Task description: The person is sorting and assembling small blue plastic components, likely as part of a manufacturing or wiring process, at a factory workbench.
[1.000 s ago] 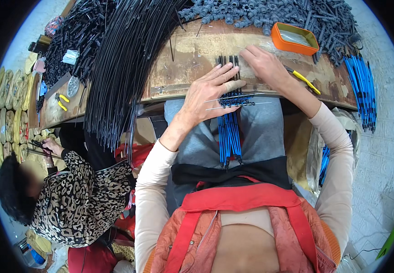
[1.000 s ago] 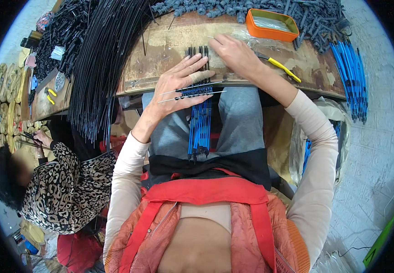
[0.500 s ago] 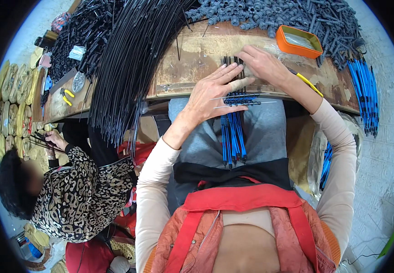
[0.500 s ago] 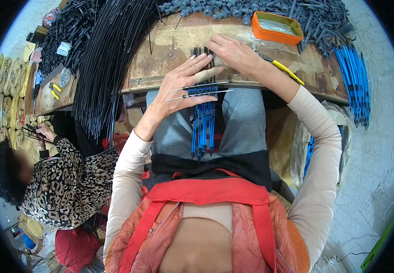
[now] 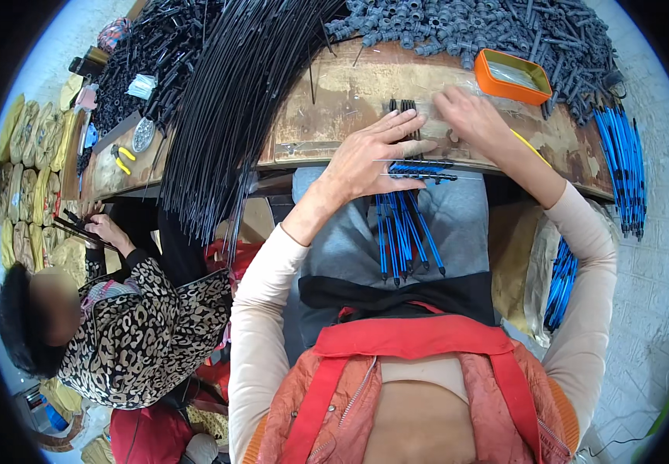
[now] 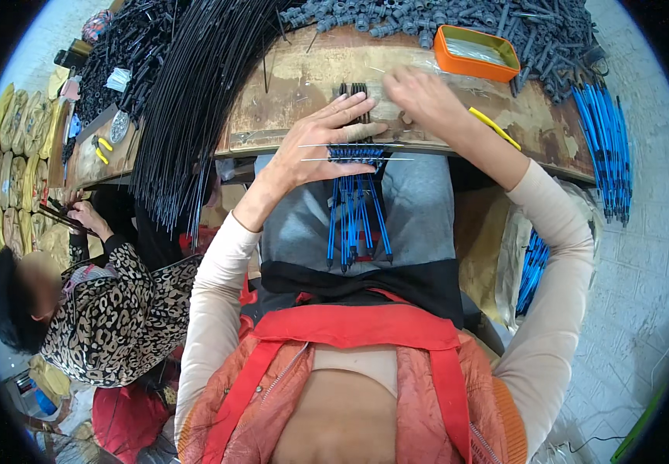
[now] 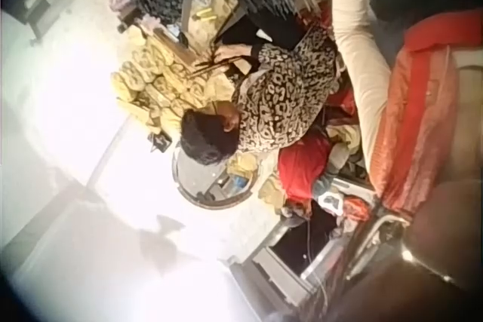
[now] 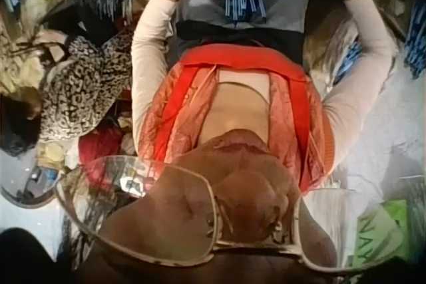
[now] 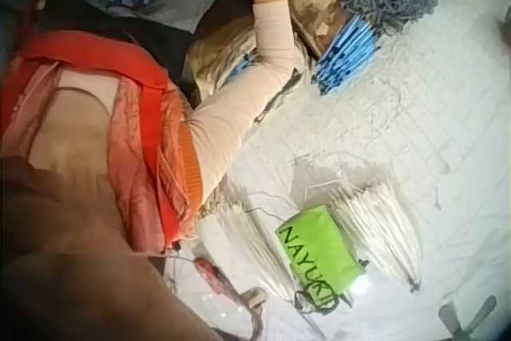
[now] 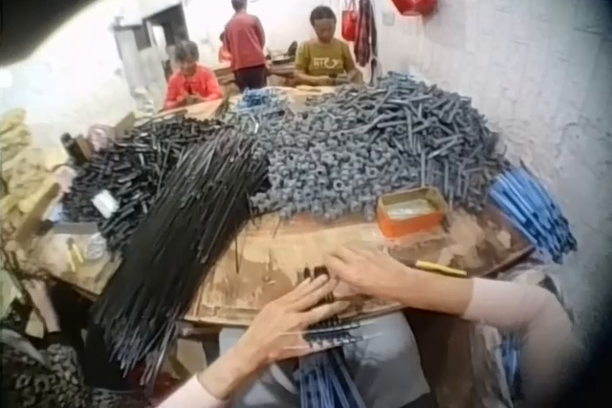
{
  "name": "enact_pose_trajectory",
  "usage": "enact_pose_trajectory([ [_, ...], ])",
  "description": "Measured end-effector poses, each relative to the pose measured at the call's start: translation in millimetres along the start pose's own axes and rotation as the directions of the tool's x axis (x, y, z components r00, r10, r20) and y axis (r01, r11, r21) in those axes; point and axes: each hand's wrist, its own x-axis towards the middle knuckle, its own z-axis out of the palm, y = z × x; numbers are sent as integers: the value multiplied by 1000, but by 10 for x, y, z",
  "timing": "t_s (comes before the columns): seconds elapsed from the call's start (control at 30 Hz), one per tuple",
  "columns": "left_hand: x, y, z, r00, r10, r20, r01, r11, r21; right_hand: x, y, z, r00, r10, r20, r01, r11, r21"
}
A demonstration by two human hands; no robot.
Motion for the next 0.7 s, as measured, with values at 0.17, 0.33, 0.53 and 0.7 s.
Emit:
enact_pose_trajectory([
  [0.17,5,-7,26,1000,10,-7,-10,1000,-7,41,65,-8,996,24,81,-23,1000,-11],
  [0.33,11,15,1,1000,-2,-10,1,998,-57,109,32,-55,995,-21,101,26,999,-46],
  [0.53,34,28,-11,1000,-3,-3,3,998,-57,141,111,50,995,-31,98,21,994,103],
  [0.7,37,27,15,1000,-8,20,9,999,-47,190,149,83,993,-68,95,44,970,240],
])
